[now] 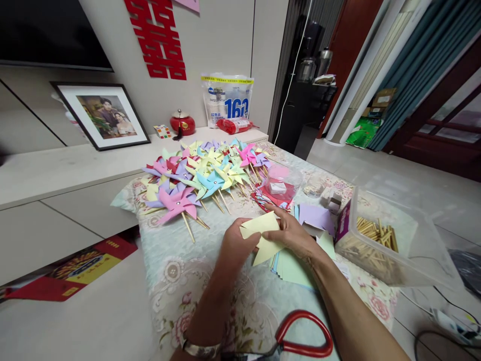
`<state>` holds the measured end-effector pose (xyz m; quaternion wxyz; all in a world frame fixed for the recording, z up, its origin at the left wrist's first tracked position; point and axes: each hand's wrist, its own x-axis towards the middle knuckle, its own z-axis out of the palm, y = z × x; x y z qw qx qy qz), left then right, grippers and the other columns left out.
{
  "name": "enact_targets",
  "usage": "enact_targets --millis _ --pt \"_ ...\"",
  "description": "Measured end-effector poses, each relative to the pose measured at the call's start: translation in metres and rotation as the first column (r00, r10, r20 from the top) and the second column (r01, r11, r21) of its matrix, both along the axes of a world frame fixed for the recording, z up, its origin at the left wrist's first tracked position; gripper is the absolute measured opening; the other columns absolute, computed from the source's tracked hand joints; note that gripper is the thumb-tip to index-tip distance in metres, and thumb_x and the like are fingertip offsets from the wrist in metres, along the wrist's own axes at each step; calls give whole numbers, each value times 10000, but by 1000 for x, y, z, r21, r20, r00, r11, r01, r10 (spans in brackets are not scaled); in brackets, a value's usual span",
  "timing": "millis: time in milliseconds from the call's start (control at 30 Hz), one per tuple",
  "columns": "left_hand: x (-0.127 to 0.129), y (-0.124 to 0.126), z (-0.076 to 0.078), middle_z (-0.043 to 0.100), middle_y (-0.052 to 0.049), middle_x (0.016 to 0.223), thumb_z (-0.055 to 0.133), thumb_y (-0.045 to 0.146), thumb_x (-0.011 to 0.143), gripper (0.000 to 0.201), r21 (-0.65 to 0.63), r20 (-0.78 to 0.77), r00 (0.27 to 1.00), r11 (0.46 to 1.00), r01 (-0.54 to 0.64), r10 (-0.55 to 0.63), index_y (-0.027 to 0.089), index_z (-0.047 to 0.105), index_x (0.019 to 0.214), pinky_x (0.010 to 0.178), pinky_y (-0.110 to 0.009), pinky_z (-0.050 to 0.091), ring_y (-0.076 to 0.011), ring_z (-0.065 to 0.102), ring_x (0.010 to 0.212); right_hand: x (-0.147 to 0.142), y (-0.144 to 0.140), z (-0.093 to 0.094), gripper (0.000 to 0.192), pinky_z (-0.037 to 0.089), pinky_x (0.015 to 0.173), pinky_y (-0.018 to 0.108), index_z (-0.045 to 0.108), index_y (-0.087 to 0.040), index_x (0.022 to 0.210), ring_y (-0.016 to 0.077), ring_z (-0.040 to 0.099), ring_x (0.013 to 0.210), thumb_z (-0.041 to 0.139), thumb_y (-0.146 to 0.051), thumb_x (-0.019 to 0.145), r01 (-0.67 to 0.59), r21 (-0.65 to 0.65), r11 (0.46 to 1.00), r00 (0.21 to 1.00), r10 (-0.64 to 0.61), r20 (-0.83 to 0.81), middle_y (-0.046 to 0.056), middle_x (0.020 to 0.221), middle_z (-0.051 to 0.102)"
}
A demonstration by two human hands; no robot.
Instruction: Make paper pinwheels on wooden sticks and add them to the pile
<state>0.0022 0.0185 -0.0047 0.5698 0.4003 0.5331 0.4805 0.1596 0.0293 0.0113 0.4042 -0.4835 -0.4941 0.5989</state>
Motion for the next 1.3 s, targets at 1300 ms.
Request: enact_targets --millis 1300 --pt "-9 -2 10 749 -61 778 800 297 646 321 -115 484 873 993 2 55 153 728 924 574 -267 498 -190 665 645 -8 0 0 644 517 770 321 629 -287 1293 165 610 862 811 -260 676 201 311 929 980 -193 -58 51 1156 642"
